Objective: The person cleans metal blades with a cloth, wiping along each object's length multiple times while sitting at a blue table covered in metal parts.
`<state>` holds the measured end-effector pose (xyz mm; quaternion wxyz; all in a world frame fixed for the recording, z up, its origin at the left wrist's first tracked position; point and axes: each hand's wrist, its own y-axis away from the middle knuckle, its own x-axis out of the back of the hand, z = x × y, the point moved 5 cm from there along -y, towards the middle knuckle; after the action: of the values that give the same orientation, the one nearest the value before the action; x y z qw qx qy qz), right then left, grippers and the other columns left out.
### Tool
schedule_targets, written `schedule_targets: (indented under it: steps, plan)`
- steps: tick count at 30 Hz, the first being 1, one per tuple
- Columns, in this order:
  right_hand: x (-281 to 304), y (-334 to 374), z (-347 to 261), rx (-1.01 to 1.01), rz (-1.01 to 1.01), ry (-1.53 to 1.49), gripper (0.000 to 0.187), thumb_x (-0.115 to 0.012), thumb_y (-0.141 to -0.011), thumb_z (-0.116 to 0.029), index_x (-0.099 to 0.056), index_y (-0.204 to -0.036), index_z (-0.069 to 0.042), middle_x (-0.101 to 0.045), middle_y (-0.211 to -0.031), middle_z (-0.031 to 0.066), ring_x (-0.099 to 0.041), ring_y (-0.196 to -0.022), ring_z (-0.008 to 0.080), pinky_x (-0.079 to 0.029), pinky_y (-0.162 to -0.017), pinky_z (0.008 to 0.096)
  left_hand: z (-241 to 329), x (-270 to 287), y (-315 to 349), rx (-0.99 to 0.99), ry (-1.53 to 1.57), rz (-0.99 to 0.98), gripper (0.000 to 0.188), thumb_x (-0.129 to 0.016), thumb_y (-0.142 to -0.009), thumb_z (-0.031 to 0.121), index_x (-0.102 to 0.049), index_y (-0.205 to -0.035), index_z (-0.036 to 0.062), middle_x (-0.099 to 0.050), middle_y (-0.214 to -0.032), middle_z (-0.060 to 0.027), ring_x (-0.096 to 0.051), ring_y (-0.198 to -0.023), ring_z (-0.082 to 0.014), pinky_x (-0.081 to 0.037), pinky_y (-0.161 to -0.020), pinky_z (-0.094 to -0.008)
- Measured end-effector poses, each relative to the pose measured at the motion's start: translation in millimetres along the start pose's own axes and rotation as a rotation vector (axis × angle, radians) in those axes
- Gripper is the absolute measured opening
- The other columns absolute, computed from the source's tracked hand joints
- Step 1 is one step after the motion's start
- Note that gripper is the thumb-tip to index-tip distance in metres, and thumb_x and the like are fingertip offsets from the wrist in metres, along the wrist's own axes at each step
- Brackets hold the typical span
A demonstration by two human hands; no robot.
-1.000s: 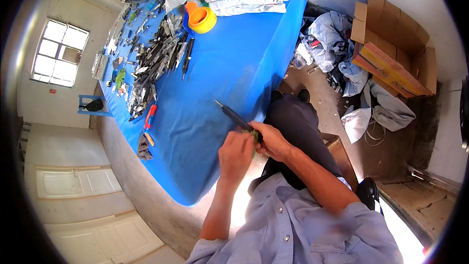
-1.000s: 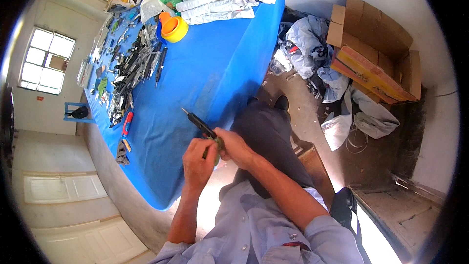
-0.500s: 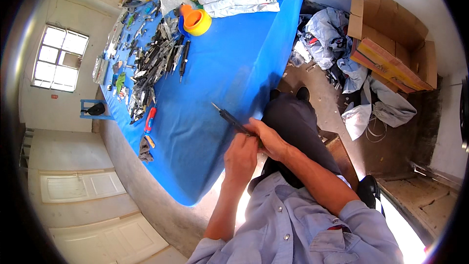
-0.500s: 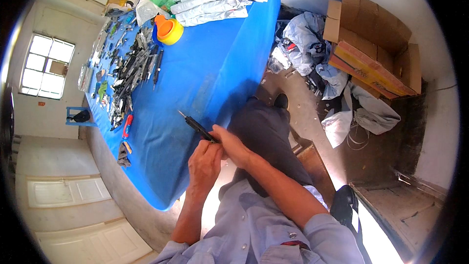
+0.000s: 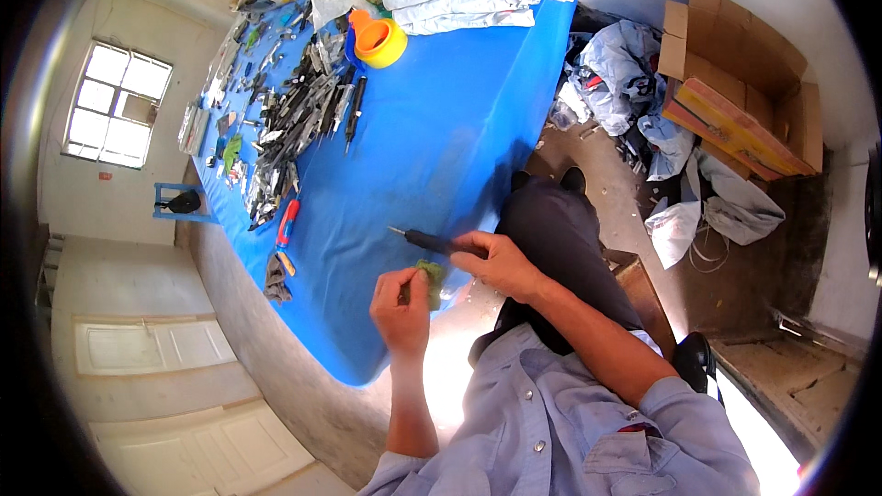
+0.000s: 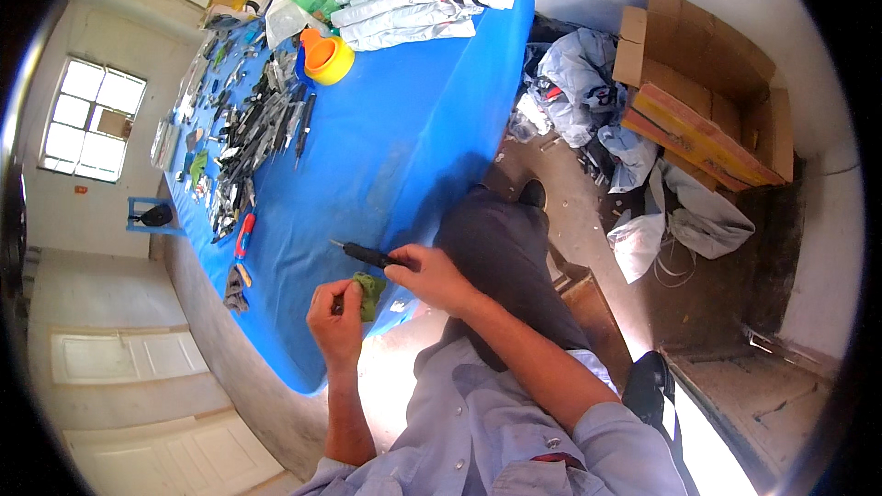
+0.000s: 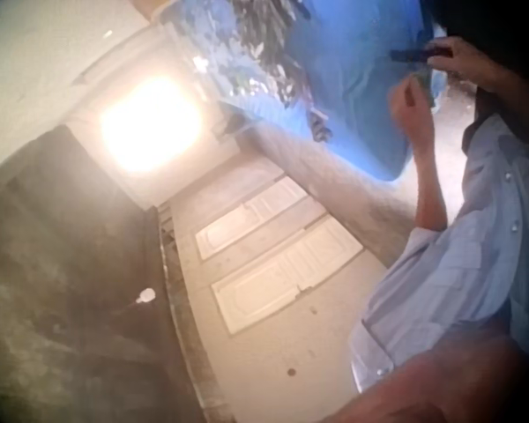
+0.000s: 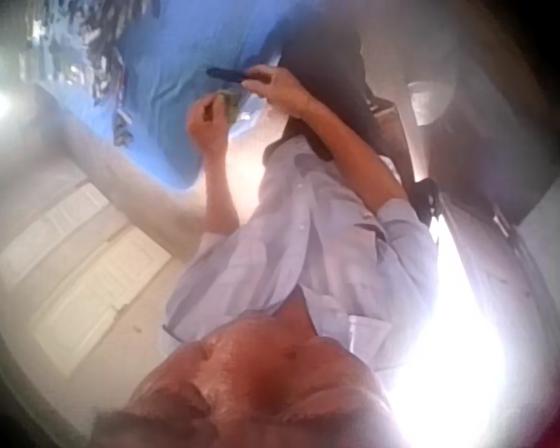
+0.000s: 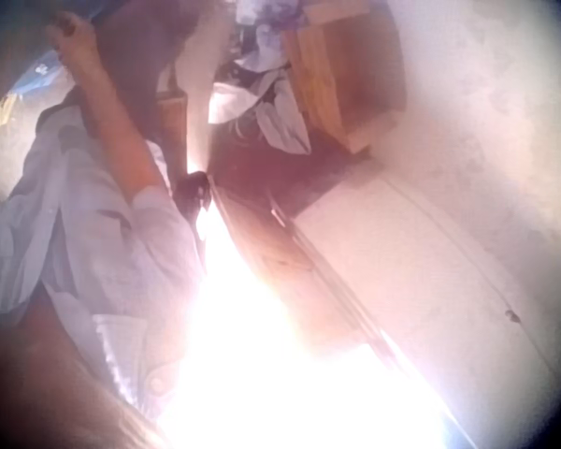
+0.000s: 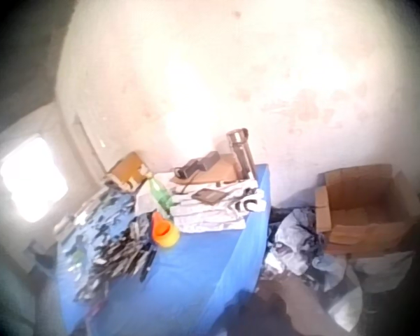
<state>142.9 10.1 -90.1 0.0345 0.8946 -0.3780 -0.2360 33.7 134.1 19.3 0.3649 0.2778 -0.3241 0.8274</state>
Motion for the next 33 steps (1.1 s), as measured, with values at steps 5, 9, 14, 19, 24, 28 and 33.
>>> schedule_targets:
  steps: [5,9,14,19,24,28,33]
  plan:
    - [-5,5,-3,-0.064,-0.091,0.042,0.04,-0.068,-0.102,-0.027,-0.067,-0.13,0.0,-0.066,-0.088,0.0021,-0.057,-0.076,0.0087,-0.046,-0.066,0.026,-6,7,-3,0.107,0.023,0.042,0.005,-0.074,-0.095,0.004,-0.073,-0.098,0.0007,-0.07,-0.09,-0.0099,-0.066,-0.079,-0.0212,-0.052,-0.07,-0.0334]
    - [-11,1,6,-0.211,-0.287,-0.217,0.043,-0.054,-0.109,-0.035,-0.065,-0.136,-0.002,-0.063,-0.084,0.0021,-0.054,-0.069,0.0093,-0.045,-0.063,0.0255,-1,7,-11,0.089,-0.006,0.07,0.005,-0.075,-0.093,0.003,-0.073,-0.098,0.0018,-0.071,-0.093,-0.0118,-0.068,-0.08,-0.0263,-0.053,-0.071,-0.0362]
    - [-20,3,-1,-0.225,-0.196,-0.392,0.048,-0.043,-0.112,-0.04,-0.064,-0.137,-0.005,-0.065,-0.096,0.0009,-0.055,-0.076,0.009,-0.045,-0.063,0.0249,23,6,-15,-0.124,-0.112,0.08,0.009,-0.075,-0.091,0.001,-0.073,-0.1,0.0006,-0.07,-0.094,-0.0115,-0.069,-0.083,-0.0242,-0.054,-0.074,-0.0348]
    - [-20,2,13,-0.32,-0.115,-0.485,0.046,-0.048,-0.111,-0.039,-0.062,-0.141,-0.008,-0.065,-0.108,-0.0019,-0.056,-0.088,0.0089,-0.048,-0.07,0.0262,30,-11,-15,-0.205,-0.196,-0.009,0.016,-0.076,-0.087,0.0,-0.073,-0.103,0.0019,-0.069,-0.101,-0.0142,-0.069,-0.093,-0.0335,-0.055,-0.08,-0.0419]
    - [-26,8,10,-0.333,-0.038,-0.535,0.04,-0.053,-0.11,-0.032,-0.063,-0.14,-0.006,-0.066,-0.113,-0.0003,-0.059,-0.097,0.0093,-0.048,-0.069,0.0253,24,-24,-3,-0.258,-0.252,-0.077,0.018,-0.076,-0.086,0.0,-0.073,-0.104,0.0016,-0.067,-0.107,-0.0154,-0.068,-0.098,-0.035,-0.055,-0.082,-0.0432]
    - [-20,13,-2,-0.247,-0.076,-0.45,0.05,-0.057,-0.108,-0.03,-0.054,-0.151,-0.006,-0.066,-0.124,0.0046,-0.063,-0.108,0.0137,-0.053,-0.086,0.0334,33,-27,-4,-0.257,-0.165,-0.053,0.018,-0.075,-0.086,-0.001,-0.074,-0.103,0.0008,-0.067,-0.107,-0.0155,-0.067,-0.098,-0.0347,-0.055,-0.082,-0.0433]
    - [-8,17,-6,-0.157,-0.104,-0.243,0.054,-0.064,-0.103,-0.023,-0.052,-0.152,-0.002,-0.067,-0.13,0.0063,-0.064,-0.111,0.0146,-0.055,-0.082,0.0288,26,-11,3,-0.248,-0.045,-0.05,0.025,-0.079,-0.08,-0.003,-0.077,-0.104,0.0054,-0.069,-0.11,-0.0144,-0.066,-0.105,-0.0346,-0.054,-0.09,-0.0426]
